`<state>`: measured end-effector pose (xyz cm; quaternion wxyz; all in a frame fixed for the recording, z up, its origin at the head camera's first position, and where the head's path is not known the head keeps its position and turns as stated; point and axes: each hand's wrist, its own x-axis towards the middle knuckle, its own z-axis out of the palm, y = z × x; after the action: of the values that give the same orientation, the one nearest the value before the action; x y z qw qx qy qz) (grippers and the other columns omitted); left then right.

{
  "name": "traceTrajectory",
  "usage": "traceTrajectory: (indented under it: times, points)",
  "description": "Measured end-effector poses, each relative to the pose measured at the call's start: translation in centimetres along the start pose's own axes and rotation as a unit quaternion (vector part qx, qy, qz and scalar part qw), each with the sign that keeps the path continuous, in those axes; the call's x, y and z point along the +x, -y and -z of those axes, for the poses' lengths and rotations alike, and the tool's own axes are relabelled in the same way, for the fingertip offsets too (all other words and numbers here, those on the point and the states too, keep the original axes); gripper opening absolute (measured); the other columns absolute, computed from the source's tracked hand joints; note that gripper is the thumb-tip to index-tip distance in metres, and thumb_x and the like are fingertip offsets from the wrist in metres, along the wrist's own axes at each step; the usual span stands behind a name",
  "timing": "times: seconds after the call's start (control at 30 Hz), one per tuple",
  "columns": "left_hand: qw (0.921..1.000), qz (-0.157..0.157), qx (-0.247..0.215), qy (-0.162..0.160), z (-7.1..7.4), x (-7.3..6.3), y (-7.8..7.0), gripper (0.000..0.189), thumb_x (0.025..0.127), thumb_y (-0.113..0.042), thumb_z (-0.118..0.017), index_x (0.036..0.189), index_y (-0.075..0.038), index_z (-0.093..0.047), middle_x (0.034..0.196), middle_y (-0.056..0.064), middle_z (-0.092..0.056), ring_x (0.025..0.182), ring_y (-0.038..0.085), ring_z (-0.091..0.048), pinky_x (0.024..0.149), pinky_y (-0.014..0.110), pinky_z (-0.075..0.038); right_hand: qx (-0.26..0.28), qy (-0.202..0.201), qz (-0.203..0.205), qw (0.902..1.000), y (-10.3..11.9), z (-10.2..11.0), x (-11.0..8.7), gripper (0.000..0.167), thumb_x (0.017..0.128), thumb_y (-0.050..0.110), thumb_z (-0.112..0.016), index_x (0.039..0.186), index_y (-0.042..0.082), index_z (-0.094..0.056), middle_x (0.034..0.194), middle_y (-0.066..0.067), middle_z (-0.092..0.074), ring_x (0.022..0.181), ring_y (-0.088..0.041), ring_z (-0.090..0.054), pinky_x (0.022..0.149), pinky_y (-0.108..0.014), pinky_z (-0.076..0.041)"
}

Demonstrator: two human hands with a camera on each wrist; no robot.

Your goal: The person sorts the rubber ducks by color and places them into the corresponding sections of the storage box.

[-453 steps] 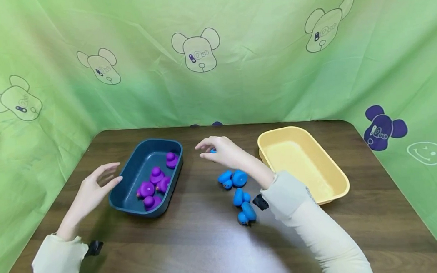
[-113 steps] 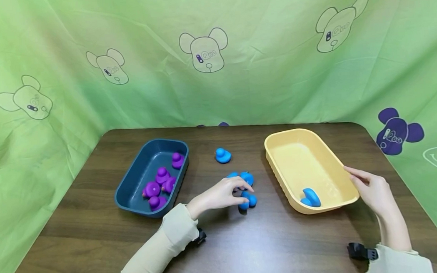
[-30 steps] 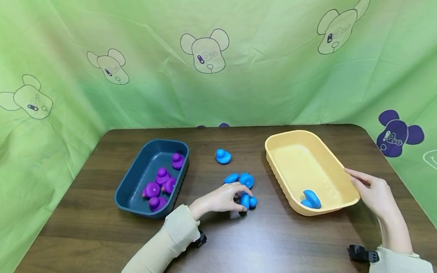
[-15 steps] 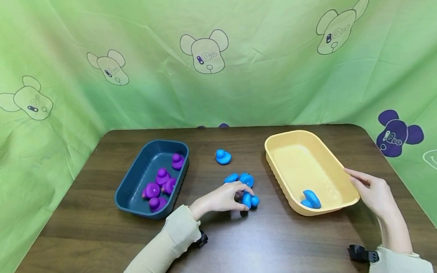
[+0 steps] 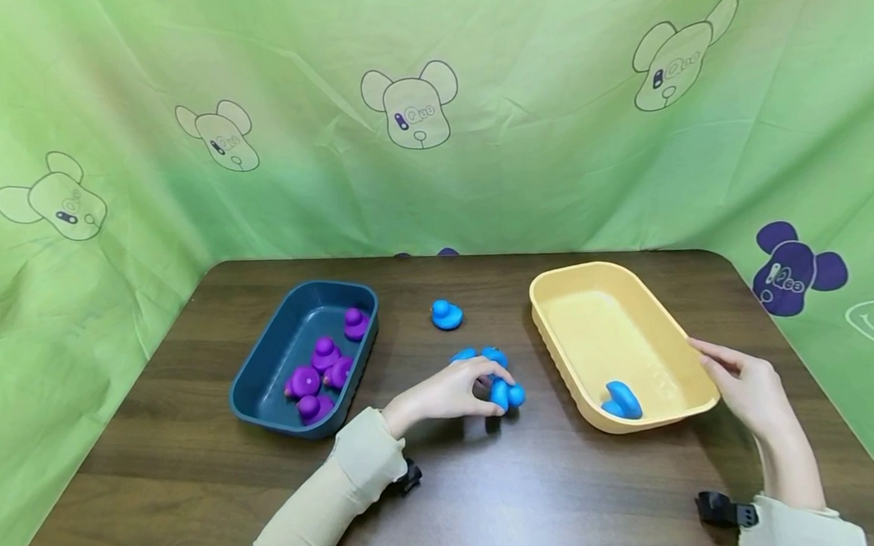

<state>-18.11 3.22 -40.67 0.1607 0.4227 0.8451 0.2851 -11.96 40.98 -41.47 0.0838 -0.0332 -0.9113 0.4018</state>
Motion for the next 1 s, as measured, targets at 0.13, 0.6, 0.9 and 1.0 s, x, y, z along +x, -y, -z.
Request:
traceTrajectory:
  times: [0.13, 0.6, 0.9, 1.0]
  points:
    - [1.0000, -0.005, 0.002, -0.007, 0.2, 0.3, -0.3, 0.035, 0.081, -0.026, -0.064, 0.114, -0.016, -0.055, 0.102, -0.002, -0.050, 0.087, 0.009, -0.048, 0.072, 0.010, -0.036, 0.000, 0.000, -0.001, 1.0000, 0.0, 0.0, 0.0, 0.031, 0.090, 0.023, -0.050, 0.120, 0.025, -0.056, 0.084, 0.045, -0.039, 0.077, 0.027, -0.034, 0.060, -0.001, -0.031]
    - [0.9995, -0.003, -0.012, -0.028, 0.7, 1.3, -1.3, 0.036, 0.080, -0.027, -0.065, 0.113, -0.019, -0.056, 0.096, -0.003, -0.049, 0.085, 0.010, -0.051, 0.070, 0.010, -0.037, 0.005, 0.003, -0.002, 1.0000, 0.0, -0.1, 0.1, 0.030, 0.090, 0.022, -0.050, 0.120, 0.023, -0.056, 0.084, 0.044, -0.040, 0.078, 0.027, -0.035, 0.060, -0.001, -0.032]
    - [0.9982, -0.021, -0.029, -0.048, 0.9, 2.1, -2.1, 0.037, 0.080, -0.026, -0.066, 0.114, -0.017, -0.055, 0.101, -0.001, -0.049, 0.088, 0.006, -0.053, 0.075, 0.008, -0.038, 0.002, -0.006, 0.010, 0.9999, -0.4, -0.1, 0.1, 0.030, 0.090, 0.022, -0.050, 0.120, 0.025, -0.056, 0.085, 0.046, -0.039, 0.079, 0.027, -0.033, 0.062, 0.001, -0.029]
    - [0.9978, -0.021, -0.040, -0.048, 1.0, 2.5, -2.3, 0.038, 0.080, -0.026, -0.065, 0.115, -0.017, -0.055, 0.104, -0.001, -0.049, 0.089, 0.003, -0.053, 0.078, 0.008, -0.039, 0.006, -0.011, -0.001, 0.9999, -0.5, -0.1, 0.2, 0.030, 0.090, 0.023, -0.050, 0.120, 0.023, -0.056, 0.085, 0.045, -0.040, 0.079, 0.026, -0.034, 0.062, 0.001, -0.028]
